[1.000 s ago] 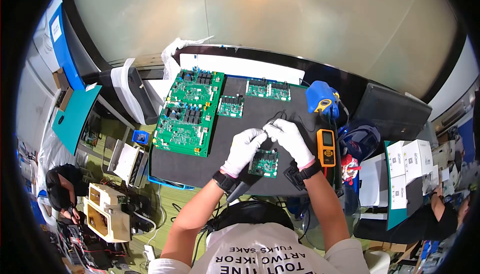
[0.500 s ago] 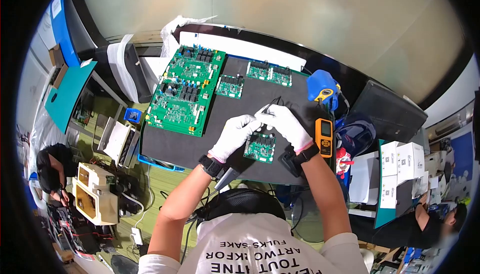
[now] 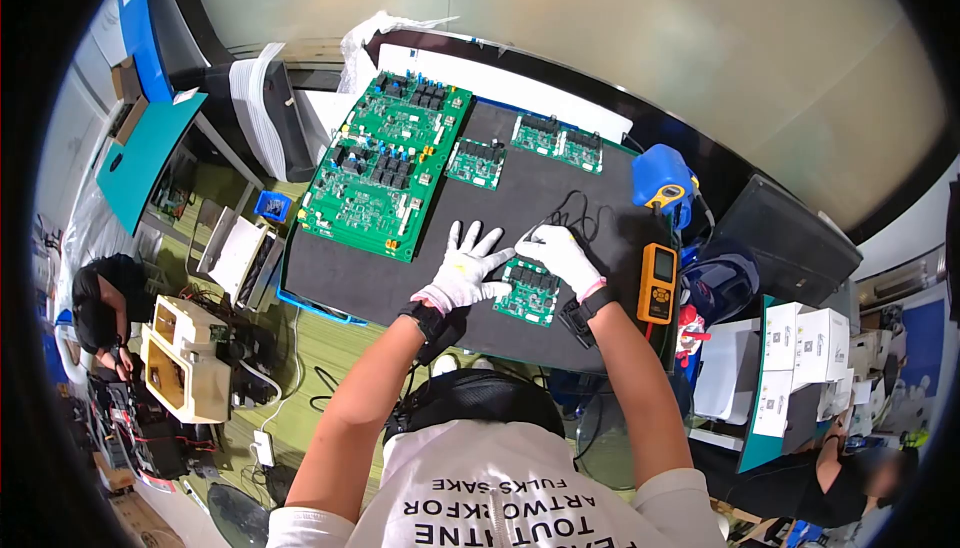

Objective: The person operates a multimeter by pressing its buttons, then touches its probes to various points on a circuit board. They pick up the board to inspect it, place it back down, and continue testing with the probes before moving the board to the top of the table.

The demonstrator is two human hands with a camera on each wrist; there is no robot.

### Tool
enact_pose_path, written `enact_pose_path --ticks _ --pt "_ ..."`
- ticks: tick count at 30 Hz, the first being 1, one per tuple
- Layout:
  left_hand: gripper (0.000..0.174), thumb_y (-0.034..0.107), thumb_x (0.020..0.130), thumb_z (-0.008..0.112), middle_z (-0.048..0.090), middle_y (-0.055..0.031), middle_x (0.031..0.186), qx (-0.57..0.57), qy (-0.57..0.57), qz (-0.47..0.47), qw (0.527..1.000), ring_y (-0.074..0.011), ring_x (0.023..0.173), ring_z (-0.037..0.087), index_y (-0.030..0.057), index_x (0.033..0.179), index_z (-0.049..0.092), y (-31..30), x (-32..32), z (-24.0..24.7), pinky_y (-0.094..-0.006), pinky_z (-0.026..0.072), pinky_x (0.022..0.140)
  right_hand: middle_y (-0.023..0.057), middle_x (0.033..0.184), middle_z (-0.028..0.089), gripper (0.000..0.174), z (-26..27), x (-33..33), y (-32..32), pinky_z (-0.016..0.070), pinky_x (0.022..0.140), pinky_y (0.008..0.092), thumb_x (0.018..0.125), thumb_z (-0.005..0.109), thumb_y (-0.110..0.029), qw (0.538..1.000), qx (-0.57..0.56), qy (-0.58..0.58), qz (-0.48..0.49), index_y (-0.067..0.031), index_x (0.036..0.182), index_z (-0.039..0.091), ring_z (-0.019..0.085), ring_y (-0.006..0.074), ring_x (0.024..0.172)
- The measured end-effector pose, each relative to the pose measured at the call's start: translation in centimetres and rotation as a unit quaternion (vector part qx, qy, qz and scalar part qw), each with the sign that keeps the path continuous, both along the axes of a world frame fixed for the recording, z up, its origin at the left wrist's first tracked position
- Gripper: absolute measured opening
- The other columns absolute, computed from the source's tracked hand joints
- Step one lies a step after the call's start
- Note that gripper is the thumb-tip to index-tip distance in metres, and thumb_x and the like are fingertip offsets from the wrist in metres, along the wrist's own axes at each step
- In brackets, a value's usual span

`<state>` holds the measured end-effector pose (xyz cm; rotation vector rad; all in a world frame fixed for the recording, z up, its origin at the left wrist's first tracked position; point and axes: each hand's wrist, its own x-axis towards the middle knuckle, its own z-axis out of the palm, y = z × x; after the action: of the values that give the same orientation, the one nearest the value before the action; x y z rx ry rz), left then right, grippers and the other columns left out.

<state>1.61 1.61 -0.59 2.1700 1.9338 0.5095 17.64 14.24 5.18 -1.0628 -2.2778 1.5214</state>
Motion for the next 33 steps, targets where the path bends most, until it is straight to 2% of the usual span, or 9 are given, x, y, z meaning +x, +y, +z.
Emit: enact_pose_path --ticks 3,10,19,27,29,31,32,33 --pt "0.07 0.062 0.074 0.054 0.032 -0.0135 0.143 -0.026 0.005 0.0 1.0 -0.0412 0.134 0.018 0.0225 0.131 0.046 0.1 0.0 0.3 -0.0583 -0.001 0.107 0.0068 0.071 0.063 0.02 0.4 0.3 0.2 0.045 0.058 0.0285 0.077 0.065 -0.019 0.999 -0.035 -0.022 -0.002 -0.0006 0.083 0.066 0.058 0.0123 0.066" --pt "0.07 0.063 0.074 0.054 0.031 -0.0125 0.144 -0.038 0.011 0.0 0.999 -0.0404 0.135 0.018 0.0233 0.132 0.046 0.1 0.0 0.4 -0.0579 -0.0013 0.107 0.0071 0.073 0.063 0.021 -0.5 0.7 0.4 0.0444 0.056 0.0279 0.077 0.065 -0.02 0.999 -0.031 0.001 0.006 -0.0003 0.084 0.066 0.057 0.0123 0.066" --pt "0.071 0.062 0.074 0.054 0.031 -0.0125 0.144 -0.049 0.013 0.001 0.999 -0.0405 0.135 0.018 0.0225 0.132 0.046 0.2 0.0 0.7 -0.0581 -0.0011 0.107 0.0099 0.075 0.064 0.022 -0.4 0.6 0.3 0.0458 0.062 0.0302 0.076 0.066 -0.02 1.0 -0.017 -0.004 0.013 0.0008 0.084 0.066 0.06 0.0154 0.069" --pt "0.07 0.062 0.074 0.055 0.032 -0.0126 0.143 -0.04 0.0 0.0 0.999 -0.0413 0.134 0.018 0.0228 0.131 0.046 0.1 0.0 0.7 -0.0584 -0.0005 0.107 0.0121 0.075 0.065 0.027 -0.7 0.6 0.5 0.0463 0.063 0.0305 0.075 0.068 -0.024 1.0 -0.013 -0.019 0.016 0.0015 0.084 0.066 0.061 0.017 0.07" --pt "0.07 0.062 0.073 0.056 0.033 -0.0129 0.142 -0.021 0.006 0.003 1.0 -0.0418 0.134 0.02 0.0228 0.13 0.048 0.1 0.0 0.5 -0.0591 0.0013 0.107 0.0137 0.075 0.065 0.029 -1.7 0.7 0.7 0.0465 0.061 0.0323 0.075 0.068 -0.027 1.0 -0.008 0.007 0.018 0.0014 0.083 0.066 0.062 0.0191 0.068" --pt "0.069 0.062 0.072 0.057 0.035 -0.0126 0.141 -0.003 0.008 0.003 1.0 -0.0419 0.132 0.022 0.0226 0.128 0.049 0.1 0.0 0.1 -0.0593 0.0026 0.107 0.008 0.072 0.064 0.022 -2.2 0.7 1.1 0.0453 0.061 0.0264 0.078 0.067 -0.021 0.997 0.05 -0.001 0.058 0.0003 0.084 0.066 0.058 0.0109 0.066" --pt "0.068 0.061 0.071 0.059 0.036 -0.0123 0.14 0.008 0.009 0.003 1.0 -0.042 0.131 0.024 0.0225 0.127 0.051 0.1 0.0 0.0 -0.0592 0.0039 0.107 0.009 0.07 0.063 0.023 -2.6 0.7 1.2 0.0452 0.059 0.027 0.078 0.067 -0.021 0.994 0.083 0.022 0.072 0.0009 0.084 0.065 0.058 0.0116 0.064" --pt "0.068 0.061 0.07 0.059 0.037 -0.0124 0.139 0.009 0.002 0.002 1.0 -0.042 0.131 0.025 0.0225 0.126 0.051 0.0 -0.1 0.2 -0.0588 0.0042 0.107 0.0088 0.069 0.063 0.025 -1.9 0.7 0.9 0.045 0.057 0.0279 0.077 0.067 -0.023 0.998 0.043 -0.002 0.055 0.0012 0.082 0.065 0.057 0.0121 0.062"
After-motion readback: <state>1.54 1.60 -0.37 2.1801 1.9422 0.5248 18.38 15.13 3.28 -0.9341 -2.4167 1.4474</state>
